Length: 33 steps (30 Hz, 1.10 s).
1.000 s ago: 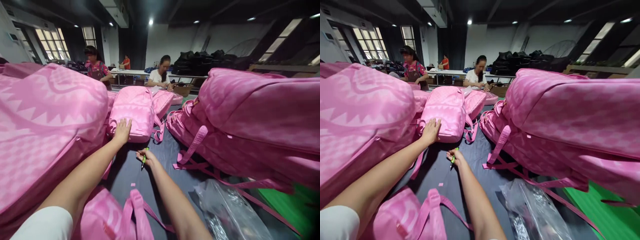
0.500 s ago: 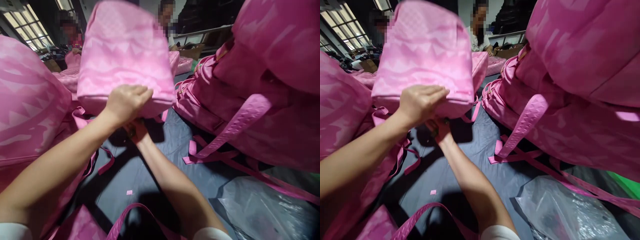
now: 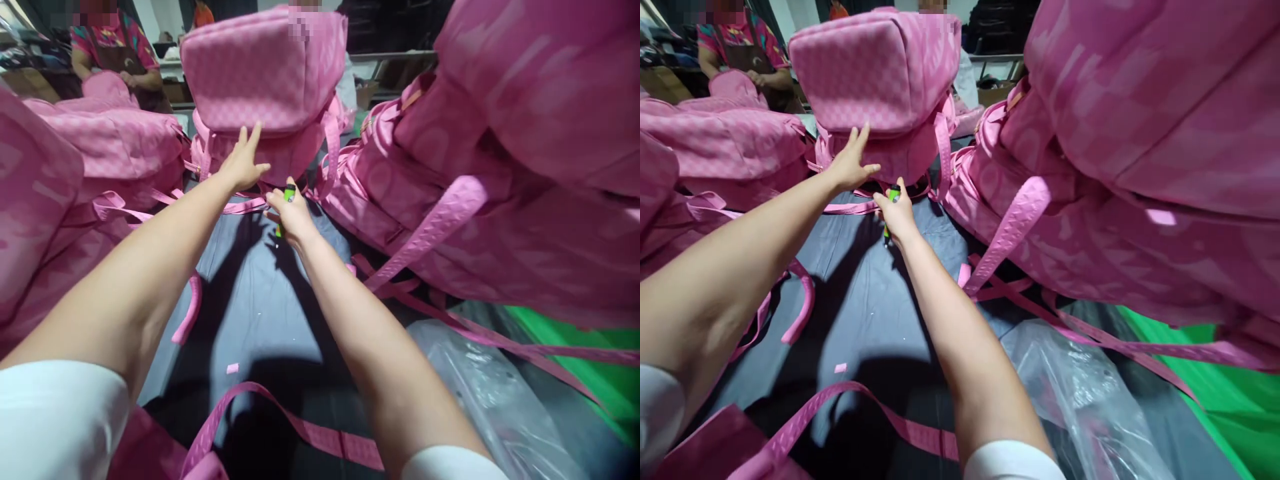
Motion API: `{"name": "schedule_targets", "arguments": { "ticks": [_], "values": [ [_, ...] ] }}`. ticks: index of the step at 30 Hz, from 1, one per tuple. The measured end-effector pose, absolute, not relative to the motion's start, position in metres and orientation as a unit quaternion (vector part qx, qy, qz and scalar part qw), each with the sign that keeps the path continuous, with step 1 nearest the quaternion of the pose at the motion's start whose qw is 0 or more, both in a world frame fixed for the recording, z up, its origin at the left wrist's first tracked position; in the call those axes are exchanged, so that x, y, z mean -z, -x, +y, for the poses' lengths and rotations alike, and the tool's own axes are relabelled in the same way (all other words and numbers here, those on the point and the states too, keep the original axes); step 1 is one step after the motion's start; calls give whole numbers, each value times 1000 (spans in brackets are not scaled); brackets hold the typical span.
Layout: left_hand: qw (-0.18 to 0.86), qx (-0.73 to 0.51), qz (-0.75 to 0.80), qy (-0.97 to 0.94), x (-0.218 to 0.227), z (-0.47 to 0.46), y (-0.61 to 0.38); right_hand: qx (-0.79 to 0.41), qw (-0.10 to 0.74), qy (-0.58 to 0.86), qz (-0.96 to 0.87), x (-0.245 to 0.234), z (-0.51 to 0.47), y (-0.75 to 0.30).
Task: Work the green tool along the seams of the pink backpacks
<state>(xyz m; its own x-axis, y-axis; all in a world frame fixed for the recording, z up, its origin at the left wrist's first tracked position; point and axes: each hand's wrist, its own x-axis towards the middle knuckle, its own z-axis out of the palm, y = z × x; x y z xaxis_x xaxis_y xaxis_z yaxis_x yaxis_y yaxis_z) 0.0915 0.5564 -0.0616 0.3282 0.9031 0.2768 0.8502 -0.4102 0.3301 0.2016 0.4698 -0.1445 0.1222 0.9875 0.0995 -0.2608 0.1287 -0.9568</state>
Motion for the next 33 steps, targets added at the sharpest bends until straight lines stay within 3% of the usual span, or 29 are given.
{"name": "schedule_targets", "arguments": {
  "ticks": [4, 8, 14, 17, 21, 24, 28, 33],
  "values": [
    [58, -210, 522, -825, 56, 526, -66, -538, 568, 468, -411, 140, 380, -210],
    [107, -192, 490, -844, 41, 443, -34, -580, 452, 498, -459, 136, 269, -231],
    [253, -158, 464, -834, 22, 208, 75, -654, 223, 484, -537, 146, 82, -273],
    [320, -145, 523, -776, 47, 85, 147, -635, 148, 503, -567, 162, 10, -274],
    [228, -158, 682, -676, 106, 13, 197, -493, 206, 572, -622, 194, -31, -234],
    [196, -169, 711, -654, 98, 1, 189, -393, 265, 627, -619, 199, -43, -210],
    [81, -274, 639, -714, -2, -34, 159, -342, 429, 603, -580, 141, -58, -219],
    [-128, -432, 551, -702, -121, -92, 126, -125, 628, 550, -536, 28, -43, -231]
  ]
}}
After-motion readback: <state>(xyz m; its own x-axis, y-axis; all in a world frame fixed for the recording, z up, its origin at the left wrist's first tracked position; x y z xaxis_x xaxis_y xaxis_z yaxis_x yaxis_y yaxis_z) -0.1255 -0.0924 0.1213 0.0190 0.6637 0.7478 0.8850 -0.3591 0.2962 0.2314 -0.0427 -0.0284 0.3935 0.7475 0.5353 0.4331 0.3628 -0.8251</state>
